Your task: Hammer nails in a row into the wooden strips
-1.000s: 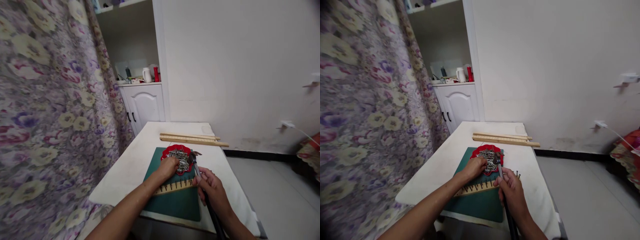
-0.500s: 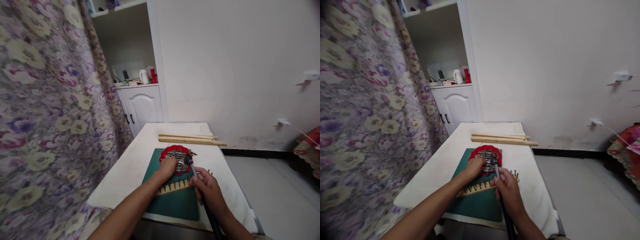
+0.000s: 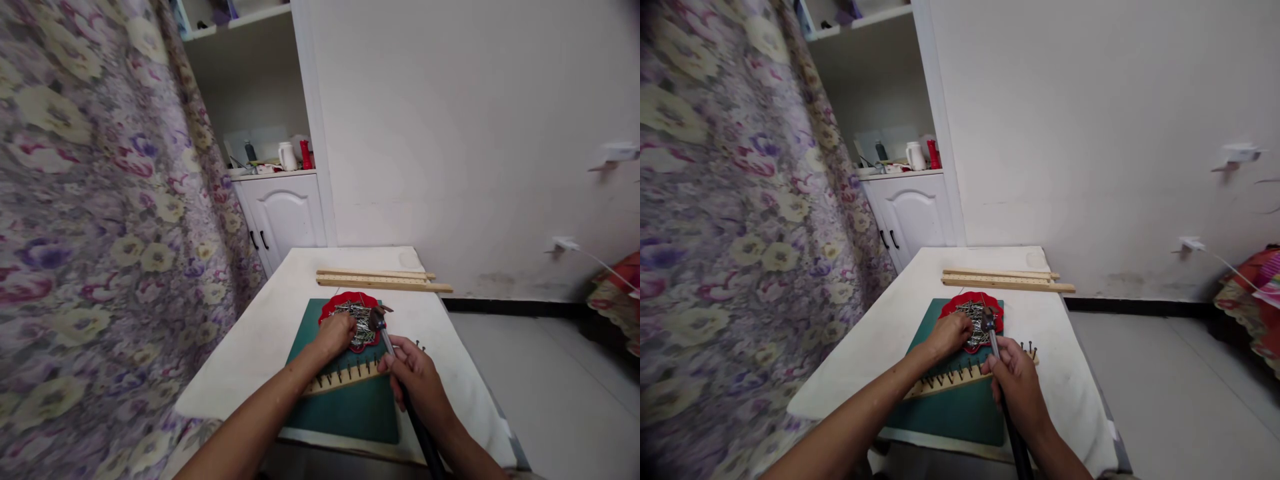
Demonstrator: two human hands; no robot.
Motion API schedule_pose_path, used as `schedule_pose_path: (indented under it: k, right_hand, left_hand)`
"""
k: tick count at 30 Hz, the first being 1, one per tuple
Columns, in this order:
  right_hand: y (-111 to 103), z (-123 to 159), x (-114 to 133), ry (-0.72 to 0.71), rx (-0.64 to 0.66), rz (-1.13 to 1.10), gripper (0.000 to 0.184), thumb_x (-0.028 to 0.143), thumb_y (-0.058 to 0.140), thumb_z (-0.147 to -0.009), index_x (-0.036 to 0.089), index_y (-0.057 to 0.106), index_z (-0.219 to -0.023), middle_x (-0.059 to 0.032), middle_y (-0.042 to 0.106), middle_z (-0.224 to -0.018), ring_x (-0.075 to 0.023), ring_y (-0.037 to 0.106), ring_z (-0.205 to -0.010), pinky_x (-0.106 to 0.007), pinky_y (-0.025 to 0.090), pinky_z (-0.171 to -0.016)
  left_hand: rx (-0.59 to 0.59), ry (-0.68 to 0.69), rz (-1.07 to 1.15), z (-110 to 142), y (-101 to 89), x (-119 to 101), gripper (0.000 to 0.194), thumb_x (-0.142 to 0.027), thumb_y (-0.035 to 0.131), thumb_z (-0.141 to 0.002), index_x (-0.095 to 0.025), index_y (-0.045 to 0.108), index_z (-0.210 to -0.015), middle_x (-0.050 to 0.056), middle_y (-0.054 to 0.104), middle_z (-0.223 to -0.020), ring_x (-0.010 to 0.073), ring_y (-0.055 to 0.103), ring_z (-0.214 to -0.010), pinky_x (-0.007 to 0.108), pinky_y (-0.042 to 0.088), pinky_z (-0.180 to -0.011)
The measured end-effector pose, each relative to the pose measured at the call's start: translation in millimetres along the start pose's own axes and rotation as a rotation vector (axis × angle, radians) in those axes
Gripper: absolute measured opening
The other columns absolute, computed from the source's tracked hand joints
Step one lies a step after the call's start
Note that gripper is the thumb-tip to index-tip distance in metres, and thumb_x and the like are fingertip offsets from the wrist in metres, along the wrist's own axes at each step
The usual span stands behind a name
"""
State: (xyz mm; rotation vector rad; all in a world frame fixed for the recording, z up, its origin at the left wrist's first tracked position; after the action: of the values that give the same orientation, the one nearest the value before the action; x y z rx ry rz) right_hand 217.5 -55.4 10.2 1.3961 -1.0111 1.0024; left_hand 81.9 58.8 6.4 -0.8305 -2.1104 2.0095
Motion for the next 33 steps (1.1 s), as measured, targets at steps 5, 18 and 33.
schedule_pose_path:
  k: [5,18,33]
  right_hand:
    - [1.3,-1.0,-1.4,-0.001,0.015,0.016,0.033,0.038,0.06,-0.079,0.016,0.053,-0.102,0.0016,0.062,-0.068,-0.003,0.039,-0.031,-0.014,0.03,-0.027]
    - [1.0,-1.2,-1.9,0.001,0.027,0.014,0.034,0.036,0.059,-0.079,0.015,0.052,-0.105,0.002,0.061,-0.069,-0.0029,0.038,-0.031,-0.015,0.03,-0.027]
    - [5.6,-5.2,-12.2,-0.044,-0.018,0.044,0.034,0.033,0.064,-0.078,0.016,0.053,-0.105,0.0062,0.055,-0.06,-0.0024,0.036,-0.031,-0.014,0.027,-0.029]
  left_hand:
    - [0.092,-0.056,-0.042,-2.1,10.1,1.9,0.019,-0.015,0.05,-0.068,-0.02,0.069,-0.067,0.006,0.069,-0.076,0.0233,0.062,-0.076,0.029,0.043,-0.066]
    - [-0.018,-0.056,0.044,7.6,-15.3,7.2,0.014,-0.011,0.05,-0.066,-0.018,0.062,-0.07,0.002,0.063,-0.066,0.0157,0.055,-0.062,0.023,0.032,-0.056]
    - [-0.115,-0.117,0.851,105.5,-27.1,-28.6,0.01,-0.026,0.057,-0.078,-0.016,0.056,-0.076,-0.001,0.062,-0.062,0.0109,0.052,-0.057,0.019,0.037,-0.055]
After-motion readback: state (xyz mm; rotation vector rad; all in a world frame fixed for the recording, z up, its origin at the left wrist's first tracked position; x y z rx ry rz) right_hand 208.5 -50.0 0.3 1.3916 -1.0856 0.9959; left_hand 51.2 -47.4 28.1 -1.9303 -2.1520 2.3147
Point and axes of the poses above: each hand's wrist, its own z-axis away from the middle knuckle, its own y-axis out of the palm, x = y × z, the point moved 7 cm from there along -z, towards the middle knuckle
